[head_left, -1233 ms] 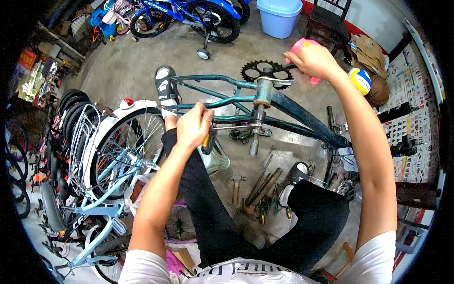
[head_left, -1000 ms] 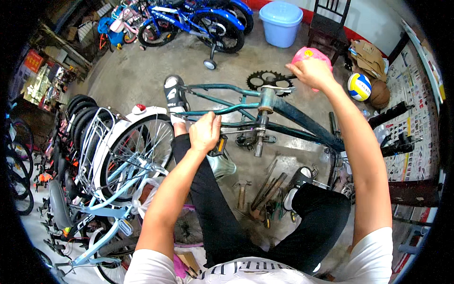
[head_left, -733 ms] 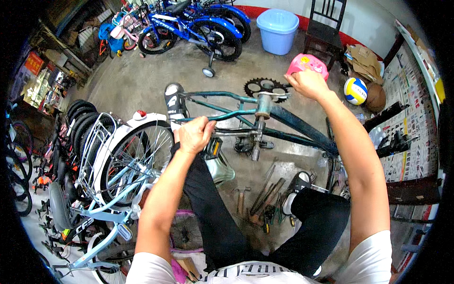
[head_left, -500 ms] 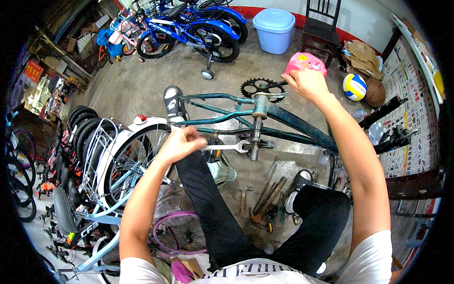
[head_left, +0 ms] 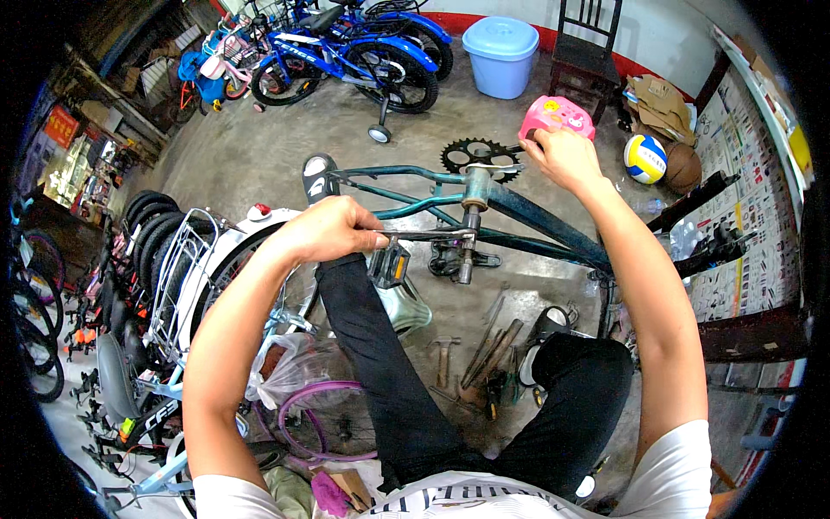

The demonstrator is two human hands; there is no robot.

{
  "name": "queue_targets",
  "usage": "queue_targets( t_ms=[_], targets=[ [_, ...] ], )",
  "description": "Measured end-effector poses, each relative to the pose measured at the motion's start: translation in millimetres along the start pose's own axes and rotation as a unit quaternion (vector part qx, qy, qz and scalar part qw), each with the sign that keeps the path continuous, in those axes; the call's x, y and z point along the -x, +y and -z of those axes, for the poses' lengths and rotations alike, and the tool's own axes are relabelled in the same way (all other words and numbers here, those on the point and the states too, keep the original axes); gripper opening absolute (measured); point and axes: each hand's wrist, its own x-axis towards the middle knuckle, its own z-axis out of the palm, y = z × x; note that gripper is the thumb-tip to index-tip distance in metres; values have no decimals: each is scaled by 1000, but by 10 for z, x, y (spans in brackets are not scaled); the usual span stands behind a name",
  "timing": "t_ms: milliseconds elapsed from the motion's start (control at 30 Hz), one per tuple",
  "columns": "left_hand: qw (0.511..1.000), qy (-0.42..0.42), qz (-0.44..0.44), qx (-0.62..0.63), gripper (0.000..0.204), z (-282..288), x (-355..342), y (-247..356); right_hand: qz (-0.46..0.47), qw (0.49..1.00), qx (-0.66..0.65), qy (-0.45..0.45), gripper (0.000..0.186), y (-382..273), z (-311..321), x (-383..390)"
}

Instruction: The person assembles a bicycle bottom bracket by inserting a bearing cup into the frame, greasing the components, and tightening the assembly using a wrench and a hammer.

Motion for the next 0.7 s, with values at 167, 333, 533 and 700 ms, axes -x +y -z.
queue_targets(
  t_ms=[167,333,533,700],
  targets=[
    [986,22,-36,-164,26,251,-16,334,-20,999,-10,-37,46,-5,34,4],
    [975,15,-60,-213,26,179,-138,255,-56,995,-31,-70,48,-21,-33,0],
    [981,25,-77,-176,31,160,-208,85,-58,997,-40,-39,48,-3,-102,74],
    [980,22,-40,-193,35,135,-310,239,-63,995,-41,-65,47,2,-143,95]
  ],
)
